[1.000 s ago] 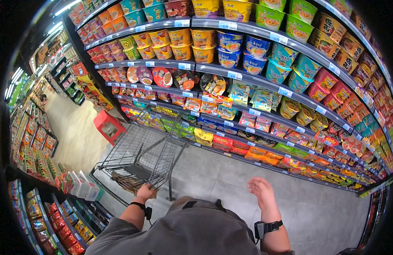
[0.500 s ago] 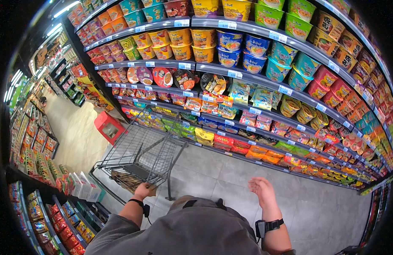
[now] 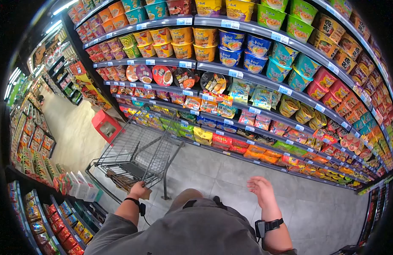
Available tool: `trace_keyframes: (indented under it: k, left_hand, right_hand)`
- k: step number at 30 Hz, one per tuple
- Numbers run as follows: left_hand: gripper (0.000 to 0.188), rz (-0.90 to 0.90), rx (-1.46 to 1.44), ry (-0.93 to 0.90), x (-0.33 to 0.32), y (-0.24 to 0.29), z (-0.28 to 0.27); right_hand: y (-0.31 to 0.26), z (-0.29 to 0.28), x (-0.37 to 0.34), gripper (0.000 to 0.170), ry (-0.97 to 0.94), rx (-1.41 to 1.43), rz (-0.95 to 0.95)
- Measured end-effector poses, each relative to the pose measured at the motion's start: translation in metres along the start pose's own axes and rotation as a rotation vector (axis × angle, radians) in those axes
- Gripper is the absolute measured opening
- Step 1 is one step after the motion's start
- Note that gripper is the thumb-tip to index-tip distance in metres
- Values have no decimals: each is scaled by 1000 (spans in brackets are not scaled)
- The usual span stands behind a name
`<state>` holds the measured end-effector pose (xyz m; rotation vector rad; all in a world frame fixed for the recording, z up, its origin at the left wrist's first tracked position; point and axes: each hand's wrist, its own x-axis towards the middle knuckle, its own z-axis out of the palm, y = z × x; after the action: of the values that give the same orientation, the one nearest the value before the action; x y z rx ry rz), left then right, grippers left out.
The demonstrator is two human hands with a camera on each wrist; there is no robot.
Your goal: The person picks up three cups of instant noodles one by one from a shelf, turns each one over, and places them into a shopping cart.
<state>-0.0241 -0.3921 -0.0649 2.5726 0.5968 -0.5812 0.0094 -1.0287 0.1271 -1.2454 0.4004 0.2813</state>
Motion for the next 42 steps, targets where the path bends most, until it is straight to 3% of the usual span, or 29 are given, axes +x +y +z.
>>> trace_keyframes:
  k: [16,19,20,23,31,33,37,42]
  left_hand:
    - [52,25,-22,21,-1,-2,-7]
    - [33,61,-84,289,-3,7,-1]
    - [26,-33,-121,335,0,17,-1]
    - [23,16,-104,370,38,35,-5]
    - [27,320,-187,301,162,155,-87]
    - [29,484,-233,272,176,197,-127]
    - [30,626,-270,227,204,275,-197]
    - [38,856,-359,305,210,378,-282]
  right_hand:
    - [-12,0,53,24,12,46,41]
    - [-23,6,80,23,22,59,23]
    - [-26,8,90,23,28,64,25]
    - [-41,19,121,23,10,56,6]
    - [-103,86,187,27,-75,-5,-54]
    - [-120,101,202,26,-78,-9,-74]
    - [-149,132,231,25,-127,-58,-135]
    - [-194,176,273,26,-129,-266,-292]
